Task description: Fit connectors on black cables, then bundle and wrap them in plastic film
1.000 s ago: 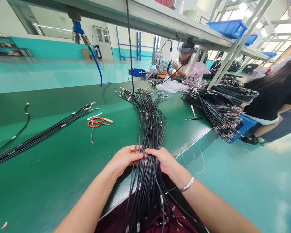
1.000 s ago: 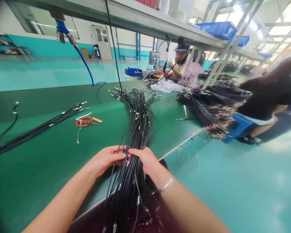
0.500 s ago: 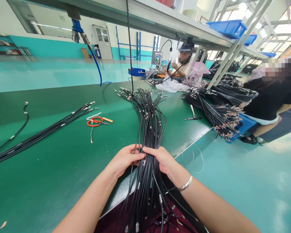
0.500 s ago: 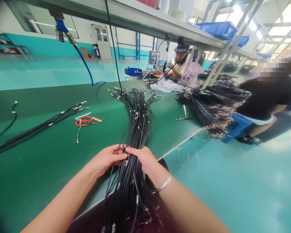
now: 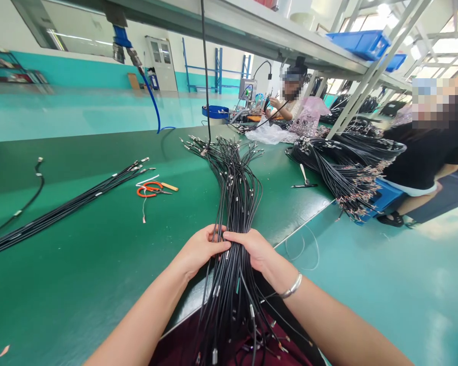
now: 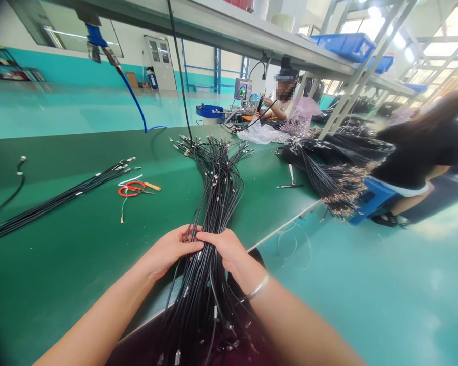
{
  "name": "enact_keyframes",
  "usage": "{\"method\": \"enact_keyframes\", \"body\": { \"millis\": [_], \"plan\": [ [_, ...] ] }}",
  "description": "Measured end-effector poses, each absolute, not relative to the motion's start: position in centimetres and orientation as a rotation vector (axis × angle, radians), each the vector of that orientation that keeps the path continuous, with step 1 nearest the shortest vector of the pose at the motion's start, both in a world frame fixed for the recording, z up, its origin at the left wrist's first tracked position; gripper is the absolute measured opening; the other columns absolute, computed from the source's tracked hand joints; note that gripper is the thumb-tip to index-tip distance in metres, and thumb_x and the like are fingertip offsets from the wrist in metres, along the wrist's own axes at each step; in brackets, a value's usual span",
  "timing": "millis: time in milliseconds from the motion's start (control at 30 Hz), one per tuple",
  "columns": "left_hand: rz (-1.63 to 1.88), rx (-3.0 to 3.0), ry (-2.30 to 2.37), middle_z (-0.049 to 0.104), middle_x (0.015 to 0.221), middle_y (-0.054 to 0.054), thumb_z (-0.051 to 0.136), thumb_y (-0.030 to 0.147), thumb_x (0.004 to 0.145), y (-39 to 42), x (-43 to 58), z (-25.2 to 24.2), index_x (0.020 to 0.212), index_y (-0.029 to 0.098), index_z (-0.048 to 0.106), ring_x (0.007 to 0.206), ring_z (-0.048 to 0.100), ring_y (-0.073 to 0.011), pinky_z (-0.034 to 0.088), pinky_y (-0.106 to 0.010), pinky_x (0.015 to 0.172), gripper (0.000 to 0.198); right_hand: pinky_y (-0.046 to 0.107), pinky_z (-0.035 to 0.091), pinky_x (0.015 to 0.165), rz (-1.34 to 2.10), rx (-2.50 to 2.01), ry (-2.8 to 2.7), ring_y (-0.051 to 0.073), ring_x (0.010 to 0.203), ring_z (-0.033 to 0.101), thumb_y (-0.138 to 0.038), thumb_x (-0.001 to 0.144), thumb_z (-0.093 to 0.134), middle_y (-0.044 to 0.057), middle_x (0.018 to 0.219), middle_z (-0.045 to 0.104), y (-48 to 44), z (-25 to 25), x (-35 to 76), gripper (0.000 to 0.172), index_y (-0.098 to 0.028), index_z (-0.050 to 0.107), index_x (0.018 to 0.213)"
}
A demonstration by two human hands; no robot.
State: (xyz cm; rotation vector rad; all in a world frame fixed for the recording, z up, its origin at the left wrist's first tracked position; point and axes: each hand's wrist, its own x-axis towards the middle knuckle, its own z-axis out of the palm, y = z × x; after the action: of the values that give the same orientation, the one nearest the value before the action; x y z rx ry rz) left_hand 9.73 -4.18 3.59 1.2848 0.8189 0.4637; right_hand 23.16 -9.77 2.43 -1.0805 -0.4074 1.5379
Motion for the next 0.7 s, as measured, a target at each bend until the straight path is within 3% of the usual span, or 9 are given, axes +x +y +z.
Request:
{"method": "enact_keyframes", "body": {
  "millis": [267,467,700],
  "plan": [
    [0.447,1.210,0.853,0.050,0.067,0.002,0.076,0.033,0.060,-4.19,9.58,3.85,0.105,0.012,0.050,0.054,0.045,-0.0079,0.036,-0.020,0.046,0.056,0.042,0.053,0.061,1.535,-1.113,-0.377,0.026,0.059,0.062,-0.014,0.060,0.069,0.014,0.070,0.064,-9.65,2.72,23.04,0.029,-0.004,0.060,0.085],
    [0.431,1.122,0.842,0.051,0.063,0.000,0.074,0.036,0.061,-3.75,9.54,3.65,0.096,0.010,0.052,0.053,0.047,-0.0085,0.036,-0.019,0.045,0.049,0.036,0.052,0.062,1.579,-1.103,-0.415,0.023,0.059,0.062,-0.019,0.063,0.064,0.017,0.069,0.063,-9.71,2.68,23.05,0.025,-0.001,0.061,0.080],
    [0.460,1.183,0.857,0.053,0.065,-0.001,0.068,0.030,0.066,-3.63,9.14,3.37,0.089,0.010,0.054,0.052,0.047,-0.0072,0.034,-0.017,0.045,0.034,0.032,0.049,0.056,1.543,-1.115,-0.407,0.020,0.053,0.059,-0.019,0.057,0.063,0.014,0.062,0.060,-9.36,2.83,22.28,0.023,-0.002,0.061,0.072]
  ]
}}
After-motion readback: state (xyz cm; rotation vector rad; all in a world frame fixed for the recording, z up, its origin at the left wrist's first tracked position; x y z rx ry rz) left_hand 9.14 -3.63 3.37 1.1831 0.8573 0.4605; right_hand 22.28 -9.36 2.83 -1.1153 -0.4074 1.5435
